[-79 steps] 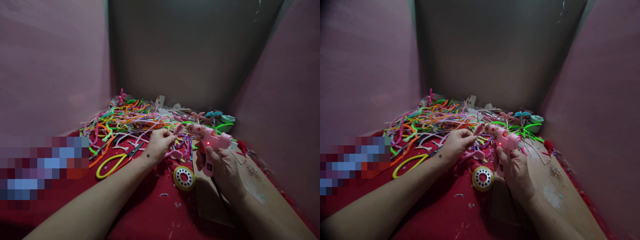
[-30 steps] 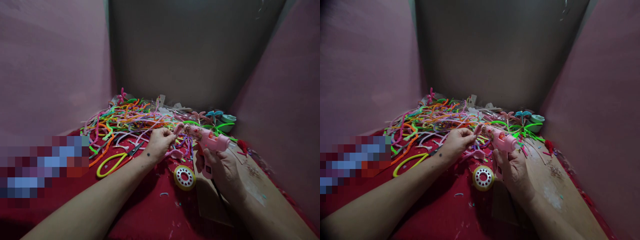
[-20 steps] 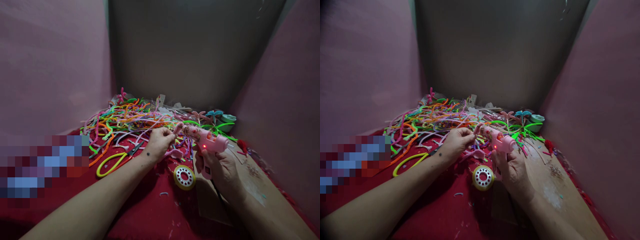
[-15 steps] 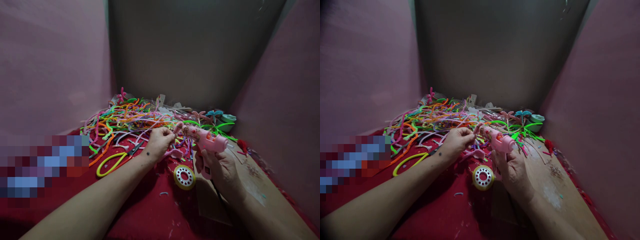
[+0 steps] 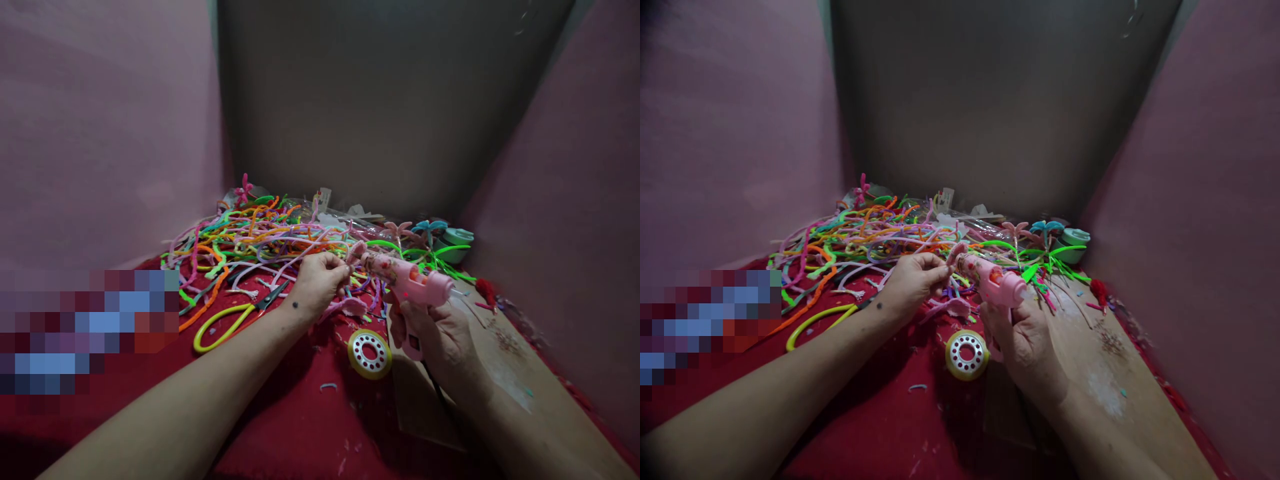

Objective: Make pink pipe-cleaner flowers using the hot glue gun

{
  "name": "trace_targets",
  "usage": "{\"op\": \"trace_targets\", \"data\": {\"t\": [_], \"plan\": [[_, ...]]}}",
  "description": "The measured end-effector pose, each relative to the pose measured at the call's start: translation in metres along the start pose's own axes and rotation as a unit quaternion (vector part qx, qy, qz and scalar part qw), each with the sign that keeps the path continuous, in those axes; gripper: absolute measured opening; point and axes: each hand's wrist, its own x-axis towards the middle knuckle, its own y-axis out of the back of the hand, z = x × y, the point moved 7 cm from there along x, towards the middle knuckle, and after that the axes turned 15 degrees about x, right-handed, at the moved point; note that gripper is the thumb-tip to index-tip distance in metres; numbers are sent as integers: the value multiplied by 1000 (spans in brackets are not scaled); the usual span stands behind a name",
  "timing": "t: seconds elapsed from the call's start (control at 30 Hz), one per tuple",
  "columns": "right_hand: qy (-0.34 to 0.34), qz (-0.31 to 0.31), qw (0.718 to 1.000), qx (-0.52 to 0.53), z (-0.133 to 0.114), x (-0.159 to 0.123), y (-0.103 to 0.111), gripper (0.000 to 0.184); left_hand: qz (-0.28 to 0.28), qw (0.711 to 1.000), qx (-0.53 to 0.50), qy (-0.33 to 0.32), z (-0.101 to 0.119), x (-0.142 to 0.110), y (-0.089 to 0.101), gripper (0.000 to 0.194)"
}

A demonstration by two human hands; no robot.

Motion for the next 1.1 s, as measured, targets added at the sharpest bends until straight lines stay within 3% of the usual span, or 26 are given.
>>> {"op": "trace_targets", "data": {"t": [0.77, 1.1], "plan": [[-8, 12, 1000, -4, -1, 0, 0, 35, -17, 1000, -9, -1, -1, 0, 0, 15], [-29, 15, 999, -21, 0, -1, 0, 36, -21, 999, -15, 27, 0, -3, 1, 18]]}}
